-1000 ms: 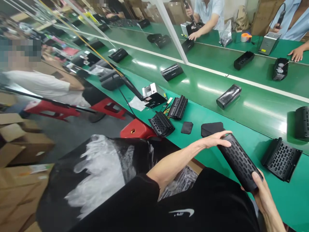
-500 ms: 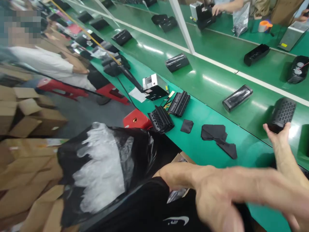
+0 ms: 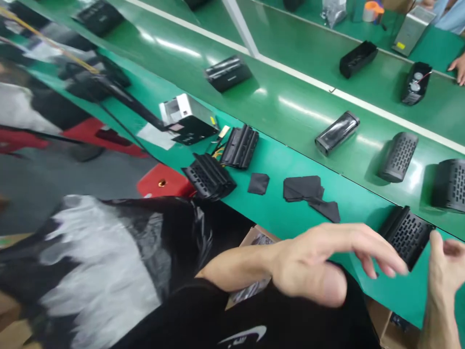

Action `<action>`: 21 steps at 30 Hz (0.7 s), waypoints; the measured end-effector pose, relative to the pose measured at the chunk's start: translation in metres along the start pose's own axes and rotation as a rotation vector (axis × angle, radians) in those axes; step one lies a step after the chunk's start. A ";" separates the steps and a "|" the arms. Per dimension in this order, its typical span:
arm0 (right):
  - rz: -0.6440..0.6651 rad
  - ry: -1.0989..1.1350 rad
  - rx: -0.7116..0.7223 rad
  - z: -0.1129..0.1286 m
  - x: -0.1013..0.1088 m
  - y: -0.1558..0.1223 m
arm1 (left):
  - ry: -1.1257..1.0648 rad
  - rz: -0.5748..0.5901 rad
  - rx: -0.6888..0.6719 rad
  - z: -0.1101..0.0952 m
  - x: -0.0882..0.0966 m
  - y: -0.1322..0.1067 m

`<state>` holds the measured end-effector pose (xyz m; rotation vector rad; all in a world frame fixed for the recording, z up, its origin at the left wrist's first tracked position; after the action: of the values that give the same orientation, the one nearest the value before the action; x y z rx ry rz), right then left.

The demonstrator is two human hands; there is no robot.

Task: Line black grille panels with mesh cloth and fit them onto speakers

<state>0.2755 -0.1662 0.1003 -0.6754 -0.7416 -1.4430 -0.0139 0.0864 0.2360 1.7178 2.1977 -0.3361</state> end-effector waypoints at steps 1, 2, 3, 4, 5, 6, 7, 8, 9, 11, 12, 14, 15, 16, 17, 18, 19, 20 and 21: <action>0.033 -0.096 -0.039 -0.023 0.012 -0.010 | -0.077 0.013 -0.001 0.013 0.002 0.007; 0.108 -0.176 -0.076 -0.045 0.015 -0.019 | -0.171 -0.024 0.010 0.030 0.007 0.013; 0.188 -0.236 -0.094 -0.064 0.014 -0.027 | -0.250 -0.084 0.045 0.051 0.013 0.016; 0.255 -0.276 -0.097 -0.079 0.009 -0.034 | -0.306 -0.153 0.127 0.077 0.018 0.017; 0.294 -0.300 -0.086 -0.090 0.004 -0.040 | -0.345 -0.217 0.204 0.101 0.022 0.016; 0.304 -0.308 -0.071 -0.097 0.001 -0.043 | -0.365 -0.267 0.270 0.122 0.025 0.013; 0.290 -0.302 -0.059 -0.102 0.000 -0.045 | -0.372 -0.307 0.324 0.139 0.028 0.009; 0.271 -0.292 -0.054 -0.106 0.000 -0.046 | -0.371 -0.336 0.355 0.152 0.031 0.005; 0.255 -0.286 -0.050 -0.108 0.001 -0.046 | -0.367 -0.360 0.375 0.160 0.033 0.001; 0.236 -0.277 -0.043 -0.110 0.005 -0.045 | -0.362 -0.398 0.399 0.170 0.039 -0.006; 0.235 -0.271 -0.040 -0.110 0.007 -0.044 | -0.365 -0.415 0.406 0.173 0.042 -0.009; 0.242 -0.258 -0.027 -0.107 0.010 -0.042 | -0.377 -0.445 0.416 0.178 0.047 -0.015; 0.246 -0.254 -0.019 -0.104 0.011 -0.042 | -0.381 -0.456 0.419 0.180 0.048 -0.017; 0.250 -0.251 -0.011 -0.102 0.014 -0.042 | -0.386 -0.466 0.419 0.182 0.049 -0.020; 0.255 -0.250 -0.005 -0.101 0.017 -0.043 | -0.390 -0.475 0.419 0.184 0.050 -0.023; 0.263 -0.255 -0.003 -0.101 0.022 -0.044 | -0.395 -0.482 0.420 0.187 0.050 -0.026; 0.256 -0.270 -0.011 -0.104 0.030 -0.046 | -0.399 -0.488 0.423 0.191 0.050 -0.029; 0.235 -0.288 -0.022 -0.108 0.040 -0.048 | -0.404 -0.494 0.427 0.195 0.050 -0.033; 0.244 -0.287 -0.020 -0.113 0.048 -0.051 | -0.411 -0.500 0.434 0.200 0.050 -0.037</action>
<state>0.2283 -0.2862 0.0669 -0.9672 -0.8345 -1.1447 -0.0378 0.0461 0.0321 1.0936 2.3043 -1.2442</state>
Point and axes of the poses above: each hand's wrist, its own y-axis towards the middle knuckle, its own x-axis out of the back of the hand, z = x × y, the point moved 8 cm from there along y, towards the middle knuckle, and after that the axes turned 1 degree about x, right-handed, at the moved point
